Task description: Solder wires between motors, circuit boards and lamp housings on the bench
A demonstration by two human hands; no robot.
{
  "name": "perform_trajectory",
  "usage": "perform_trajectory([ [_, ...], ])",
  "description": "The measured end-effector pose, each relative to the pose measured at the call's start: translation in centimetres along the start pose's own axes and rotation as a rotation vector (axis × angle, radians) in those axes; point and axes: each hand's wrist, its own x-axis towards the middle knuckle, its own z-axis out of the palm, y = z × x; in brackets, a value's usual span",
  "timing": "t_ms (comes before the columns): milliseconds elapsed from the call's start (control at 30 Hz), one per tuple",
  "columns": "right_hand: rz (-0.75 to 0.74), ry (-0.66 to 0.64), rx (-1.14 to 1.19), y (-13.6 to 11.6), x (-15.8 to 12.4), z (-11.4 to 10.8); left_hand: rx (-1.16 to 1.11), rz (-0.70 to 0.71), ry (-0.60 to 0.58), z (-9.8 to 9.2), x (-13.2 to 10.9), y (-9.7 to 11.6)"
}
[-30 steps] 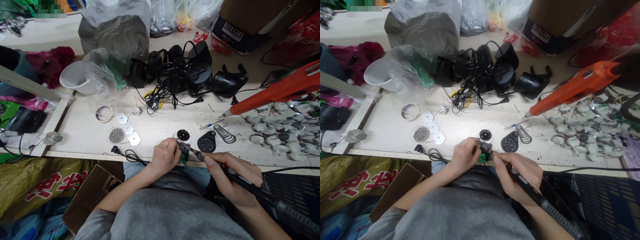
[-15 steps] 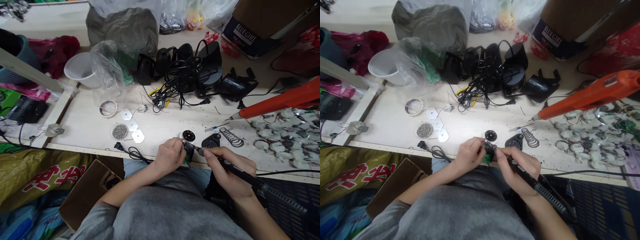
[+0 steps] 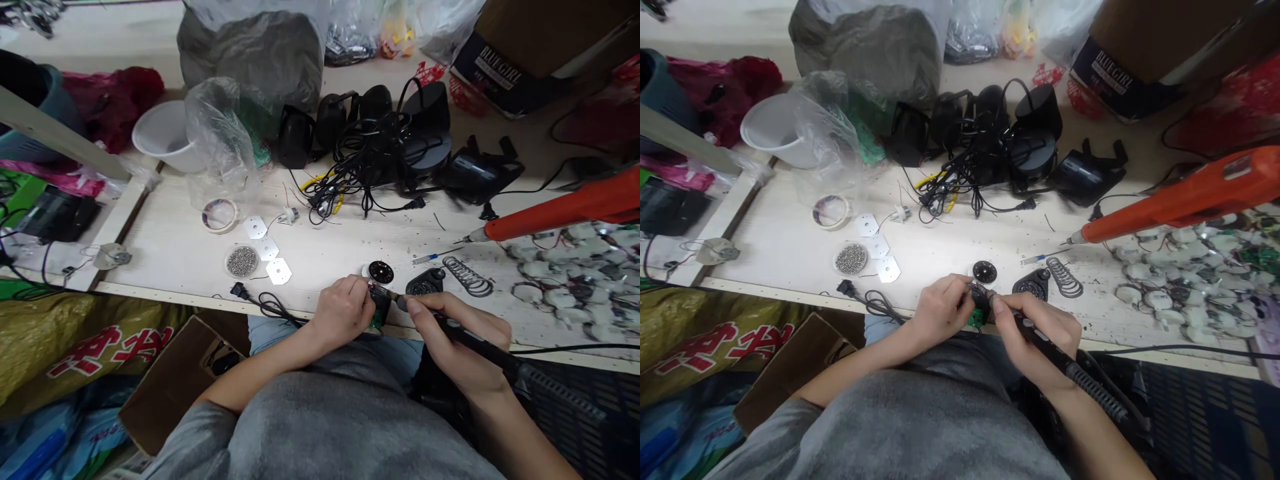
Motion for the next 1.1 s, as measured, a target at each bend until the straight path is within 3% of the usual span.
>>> perform_trajectory([
  [133,0.008,0.002,0.005,0.0,-0.1,-0.3,-0.006,0.004,0.016,0.0,0.0,0.0],
  [467,0.184,0.091,0.036,-0.6,-1.1,-2.7,-0.045,-0.006,0.015,0.2,0.0,-0.1],
  [933,0.206,0.091,0.056,0.0,-1.2,-2.3,-0.056,-0.049,-0.030,-0.1,0.2,0.0],
  [1100,0.250,0.100,0.062,-0.3,-1.2,-2.4,-0.079,-0.038,0.004,-0.4,0.3,0.0],
])
